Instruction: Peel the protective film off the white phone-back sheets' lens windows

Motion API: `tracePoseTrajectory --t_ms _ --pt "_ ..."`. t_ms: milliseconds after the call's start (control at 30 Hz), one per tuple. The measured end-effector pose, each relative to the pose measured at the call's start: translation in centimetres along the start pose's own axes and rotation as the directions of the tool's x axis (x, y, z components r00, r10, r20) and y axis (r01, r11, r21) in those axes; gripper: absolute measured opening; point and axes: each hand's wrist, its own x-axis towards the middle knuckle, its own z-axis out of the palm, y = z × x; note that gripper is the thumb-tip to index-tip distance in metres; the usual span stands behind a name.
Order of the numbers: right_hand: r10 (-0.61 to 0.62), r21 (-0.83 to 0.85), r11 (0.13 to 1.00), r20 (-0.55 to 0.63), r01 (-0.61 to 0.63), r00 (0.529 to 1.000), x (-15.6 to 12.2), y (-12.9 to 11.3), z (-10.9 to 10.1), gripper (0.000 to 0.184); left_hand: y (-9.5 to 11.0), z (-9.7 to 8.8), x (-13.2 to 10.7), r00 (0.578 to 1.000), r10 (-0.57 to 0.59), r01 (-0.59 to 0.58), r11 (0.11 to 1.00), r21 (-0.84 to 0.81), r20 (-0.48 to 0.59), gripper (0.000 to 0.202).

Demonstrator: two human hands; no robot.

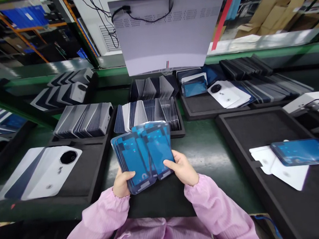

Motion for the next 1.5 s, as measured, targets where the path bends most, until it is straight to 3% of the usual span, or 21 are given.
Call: tracePoseTrajectory --t_ms 167,300,467,600,833,1033,1133,1333,1500 --pt "-0.014 0.008 1.000 0.058 0.014 0.998 -0.1 -0.1 -0.2 0.032 -0.2 0.3 0.4 0.996 0.078 -0.075 0.995 0.063 -0.047 0.060" --pt "0.034 -0.106 0.994 0.089 -0.025 0.995 0.0 1.1 0.9 0.031 -0.2 0.7 0.0 0.998 0.064 -0.066 0.994 0.091 0.024 0.052" --pt "-0.016 0.050 0.999 -0.068 0.019 0.998 0.1 0.2 0.6 0.034 0.3 0.4 0.0 1.000 -0.009 0.010 1.000 0.020 -0.011 0.063" --pt "0.015 0.135 0.991 -0.013 -0.013 1.000 0.1 -0.5 0.0 0.038 0.4 0.2 0.4 0.997 0.005 -0.003 0.999 0.032 -0.072 0.069" --pt "0.042 -0.083 0.996 0.092 -0.034 0.995 0.0 1.2 1.6 0.037 0.0 0.8 0.2 1.000 0.026 -0.026 1.000 0.001 -0.014 0.063" --pt "-0.013 0.044 0.999 -0.083 0.016 0.996 0.2 -0.3 0.3 0.041 0.5 0.2 0.5 0.996 -0.013 0.008 0.998 -0.057 -0.087 0.066" --pt "-0.022 0.083 0.996 -0.032 0.025 0.999 0.1 -0.5 0.2 0.042 0.4 0.4 0.5 0.997 0.021 -0.023 1.000 -0.020 -0.079 0.064" --pt "0.026 -0.062 0.998 0.083 -0.021 0.996 -0.1 1.0 1.6 0.042 -0.2 0.7 0.3 0.998 0.049 -0.049 0.999 0.008 -0.036 0.060" --pt "-0.011 0.025 1.000 -0.023 0.012 1.000 -0.1 0.0 0.8 0.046 0.6 0.5 0.5 0.995 -0.024 0.021 0.999 -0.030 -0.101 0.067"
